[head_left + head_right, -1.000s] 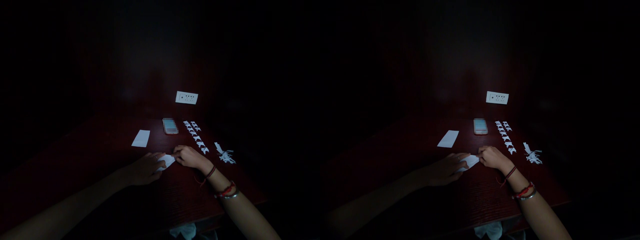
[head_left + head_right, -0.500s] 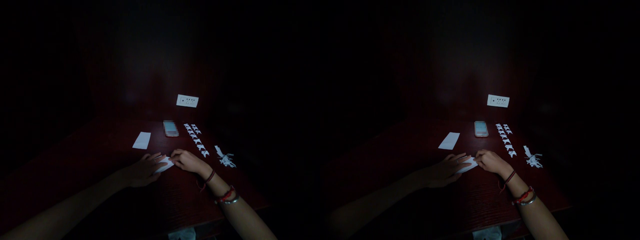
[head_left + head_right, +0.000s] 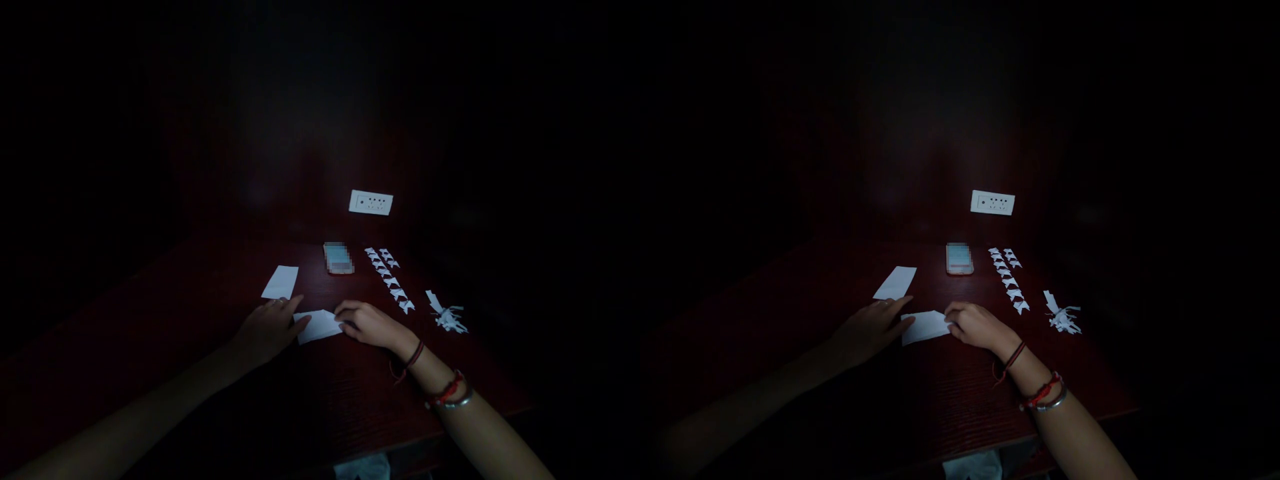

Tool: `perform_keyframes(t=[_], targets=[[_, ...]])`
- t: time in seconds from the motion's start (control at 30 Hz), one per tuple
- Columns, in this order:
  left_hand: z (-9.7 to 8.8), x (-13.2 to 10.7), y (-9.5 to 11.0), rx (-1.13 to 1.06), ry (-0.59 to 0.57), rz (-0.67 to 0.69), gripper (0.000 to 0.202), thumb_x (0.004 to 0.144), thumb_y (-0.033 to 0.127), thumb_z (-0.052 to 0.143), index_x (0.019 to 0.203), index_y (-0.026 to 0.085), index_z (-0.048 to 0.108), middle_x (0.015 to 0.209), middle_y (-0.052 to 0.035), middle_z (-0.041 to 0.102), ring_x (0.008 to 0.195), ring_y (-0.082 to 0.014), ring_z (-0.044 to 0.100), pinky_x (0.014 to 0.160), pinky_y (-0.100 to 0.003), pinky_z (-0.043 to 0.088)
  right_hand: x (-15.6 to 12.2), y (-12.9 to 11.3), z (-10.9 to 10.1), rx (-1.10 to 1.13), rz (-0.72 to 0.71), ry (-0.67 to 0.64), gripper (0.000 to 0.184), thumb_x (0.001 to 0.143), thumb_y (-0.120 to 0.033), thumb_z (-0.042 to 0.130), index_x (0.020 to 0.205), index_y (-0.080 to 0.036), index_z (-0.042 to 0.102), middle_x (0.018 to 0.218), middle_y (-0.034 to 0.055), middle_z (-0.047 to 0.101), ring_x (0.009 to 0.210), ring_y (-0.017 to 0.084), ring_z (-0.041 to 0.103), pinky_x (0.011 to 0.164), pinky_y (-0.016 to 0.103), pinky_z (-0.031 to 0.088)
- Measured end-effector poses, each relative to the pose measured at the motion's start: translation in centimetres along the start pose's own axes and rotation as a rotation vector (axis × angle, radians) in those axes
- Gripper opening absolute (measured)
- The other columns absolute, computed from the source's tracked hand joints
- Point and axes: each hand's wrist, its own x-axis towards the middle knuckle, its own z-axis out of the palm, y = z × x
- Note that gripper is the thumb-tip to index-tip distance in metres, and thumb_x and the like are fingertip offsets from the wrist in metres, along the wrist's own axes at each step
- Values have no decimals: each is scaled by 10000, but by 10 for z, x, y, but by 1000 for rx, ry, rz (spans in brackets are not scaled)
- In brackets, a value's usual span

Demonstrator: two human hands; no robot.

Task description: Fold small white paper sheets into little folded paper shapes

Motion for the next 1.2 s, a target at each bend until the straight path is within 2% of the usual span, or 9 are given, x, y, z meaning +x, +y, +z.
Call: perform_keyframes(t=[0.07,0.13,0.27,0.37,0.47,0.6,0.93,1.2], targets=[[6,4,0,-108,-27,-93,538,762,494,369,1193,173,339,1024,-89,525,911,-242,491,727,-346,383,1,-1,1,4,-36,15,241,766,-146,427,974,-132,548,1011,71,528,941,140,475,845,251,358],[13,7,0,-193,-39,-94,569,720,440,455,1205,181,309,1041,-78,520,910,-235,499,714,-327,402,2,-2,2,5,-70,12,261,771,-139,417,1007,-128,528,1006,69,538,952,137,466,868,260,342],[24,6,6,-212,23,40,558,724,241,448,1235,160,240,1181,-76,426,1036,-209,424,833,-322,356,2,-3,2,0,-84,4,285,779,-145,405,1044,-122,508,1002,75,535,950,136,461,873,267,338],[26,2,14,-148,5,129,453,767,164,368,1211,146,281,1180,-78,433,1043,-185,425,858,-315,342,1,-3,2,-4,-70,9,289,780,-150,403,1047,-116,508,1011,88,517,960,140,450,862,263,348],[25,-2,20,-87,-4,225,393,798,182,349,1188,147,318,1151,-87,461,1001,-191,461,824,-328,367,1,-3,2,-7,-74,2,289,777,-146,407,1047,-122,507,1001,86,512,953,142,449,870,275,341],[25,-4,23,23,5,338,277,821,238,355,1062,158,466,1093,-90,507,991,-226,463,798,-382,373,0,0,4,-4,-73,6,293,772,-138,413,1049,-117,504,1002,85,507,955,145,442,870,278,343],[31,-5,21,31,52,374,237,833,219,356,1009,151,500,1052,-86,511,969,-209,461,807,-366,370,0,3,7,12,-78,-2,294,775,-133,411,1052,-106,506,1006,91,511,955,143,439,868,280,344],[24,-3,21,6,-44,378,225,842,228,347,969,158,519,959,-64,531,871,-184,487,759,-326,381,-5,7,3,153,-59,-54,357,754,-250,486,1093,-138,485,1040,79,501,965,147,457,838,275,363]])
